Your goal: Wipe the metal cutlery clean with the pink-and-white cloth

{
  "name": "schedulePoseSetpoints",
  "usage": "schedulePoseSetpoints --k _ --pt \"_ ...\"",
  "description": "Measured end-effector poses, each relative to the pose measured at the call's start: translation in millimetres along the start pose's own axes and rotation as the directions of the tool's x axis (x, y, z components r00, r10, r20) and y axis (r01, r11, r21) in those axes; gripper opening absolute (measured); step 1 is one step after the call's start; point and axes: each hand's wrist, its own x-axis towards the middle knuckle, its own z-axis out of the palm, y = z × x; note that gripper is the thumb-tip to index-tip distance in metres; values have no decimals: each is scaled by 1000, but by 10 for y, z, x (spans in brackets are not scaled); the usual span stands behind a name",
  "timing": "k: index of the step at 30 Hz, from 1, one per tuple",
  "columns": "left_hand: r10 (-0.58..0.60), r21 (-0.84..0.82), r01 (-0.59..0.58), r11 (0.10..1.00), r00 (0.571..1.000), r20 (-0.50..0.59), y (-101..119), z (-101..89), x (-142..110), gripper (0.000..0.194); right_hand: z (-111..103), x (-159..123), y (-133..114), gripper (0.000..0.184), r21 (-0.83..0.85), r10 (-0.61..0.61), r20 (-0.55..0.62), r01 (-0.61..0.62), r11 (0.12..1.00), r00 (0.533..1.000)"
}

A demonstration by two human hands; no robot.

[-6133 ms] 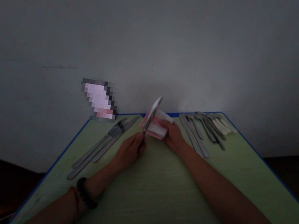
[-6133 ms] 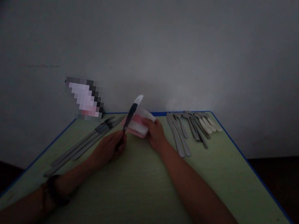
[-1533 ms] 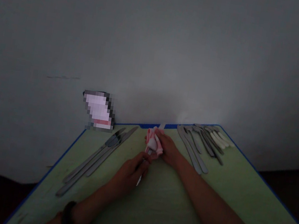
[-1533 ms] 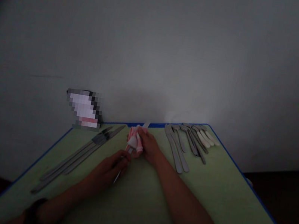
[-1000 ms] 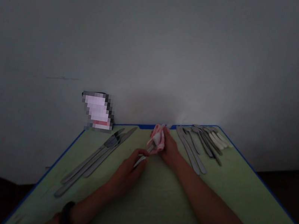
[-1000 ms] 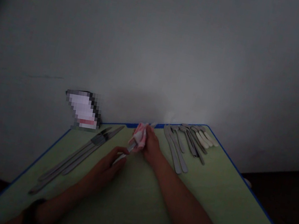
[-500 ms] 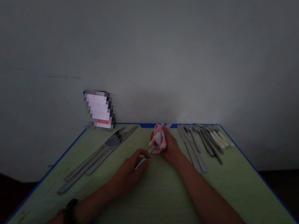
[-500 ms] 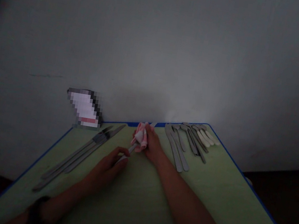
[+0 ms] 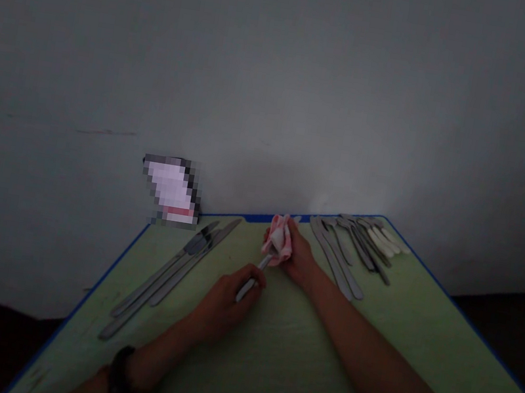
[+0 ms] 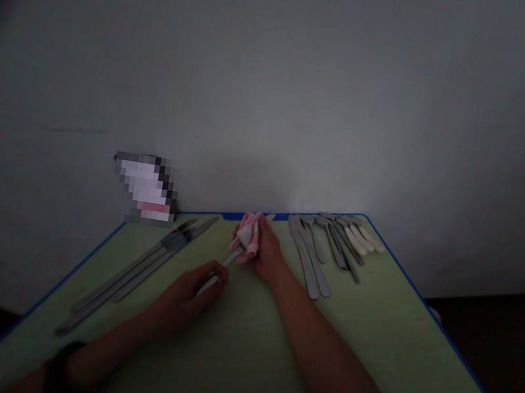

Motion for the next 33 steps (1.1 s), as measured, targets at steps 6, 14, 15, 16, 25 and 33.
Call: schedulePoseSetpoints --k 6,14,15,16,25,33 --pt "-16 37 15 999 1000 21 5 12 -1 14 -7 -1 11 24 -48 -21 1 21 999 1000" --pt "0 62 -2 998 999 37 -2 10 -6 13 -16 12 17 23 -61 -9 34 11 998 999" --pt "-3 64 1 998 999 39 1 10 -10 13 -25 14 16 23 -71 -9 60 13 997 998" --pt "-8 65 5 998 999 42 7 10 -15 13 -33 14 13 21 -81 -15 85 21 996 996" --pt "13 74 -16 997 999 47 12 19 -22 15 -77 6 2 21 -134 -32 103 45 990 994" --pt "-7 81 4 997 999 40 30 19 -17 16 -86 15 2 21 -129 -21 129 37 991 991"
